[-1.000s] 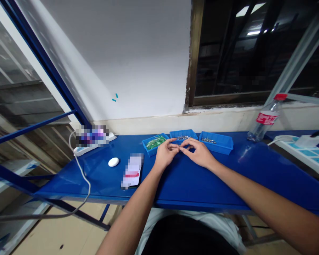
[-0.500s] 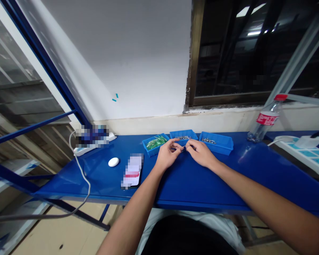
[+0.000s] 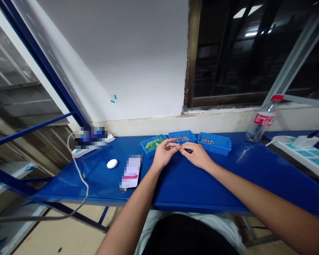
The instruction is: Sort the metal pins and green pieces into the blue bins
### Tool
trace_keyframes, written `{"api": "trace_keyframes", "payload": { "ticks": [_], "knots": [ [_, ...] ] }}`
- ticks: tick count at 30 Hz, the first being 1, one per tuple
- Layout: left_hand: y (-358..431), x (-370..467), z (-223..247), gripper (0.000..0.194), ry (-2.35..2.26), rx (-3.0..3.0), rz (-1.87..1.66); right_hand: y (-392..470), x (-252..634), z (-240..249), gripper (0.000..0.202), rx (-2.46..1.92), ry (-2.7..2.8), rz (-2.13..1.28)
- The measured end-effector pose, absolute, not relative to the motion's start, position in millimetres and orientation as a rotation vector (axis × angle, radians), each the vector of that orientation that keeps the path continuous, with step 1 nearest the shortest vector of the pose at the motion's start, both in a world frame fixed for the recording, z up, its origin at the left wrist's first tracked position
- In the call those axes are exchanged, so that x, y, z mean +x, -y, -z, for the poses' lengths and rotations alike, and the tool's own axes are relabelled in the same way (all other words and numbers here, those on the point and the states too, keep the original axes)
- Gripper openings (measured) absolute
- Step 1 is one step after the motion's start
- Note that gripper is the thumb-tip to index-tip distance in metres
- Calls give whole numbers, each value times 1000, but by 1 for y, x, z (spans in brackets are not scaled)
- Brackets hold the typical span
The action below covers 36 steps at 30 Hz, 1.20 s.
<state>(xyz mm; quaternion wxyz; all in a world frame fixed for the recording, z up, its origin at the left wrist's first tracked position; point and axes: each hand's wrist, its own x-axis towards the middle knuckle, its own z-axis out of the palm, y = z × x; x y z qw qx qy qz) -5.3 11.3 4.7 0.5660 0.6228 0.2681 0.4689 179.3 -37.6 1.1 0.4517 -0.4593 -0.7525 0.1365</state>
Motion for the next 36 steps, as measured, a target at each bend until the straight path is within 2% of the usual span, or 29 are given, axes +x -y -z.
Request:
{"api": "trace_keyframes", "payload": {
  "ticks": [7, 16, 18, 20, 21, 24, 31, 36],
  "knots": [
    [-11, -6, -6, 51, -651, 1524, -1105, 34, 184, 1, 23, -1205, 1760, -406],
    [-14, -8, 2, 25, -942, 1835, -1099, 14, 198, -1, 46, -1531, 1673, -333],
    [-13, -9, 1, 24, -969, 1876, -1087, 14, 200, 2, 38, -1544, 1790, -200],
    [-11, -9, 0, 25, -991, 1903, -1082, 16, 200, 7, 20, -1455, 1966, -57],
    [-10, -9, -1, 26, -998, 1916, -1082, 17, 201, 10, 19, -1401, 2057, -9],
    [-9, -10, -1, 27, -1007, 1938, -1083, 17, 202, 15, 33, -1332, 2232, 55],
    [-8, -10, 0, 29, -1003, 1930, -1077, 20, 200, 11, 28, -1331, 2309, 104],
    [-5, -10, -2, 16, -1038, 1975, -1064, 27, 194, 3, 45, -1310, 2081, 33]
  ]
}}
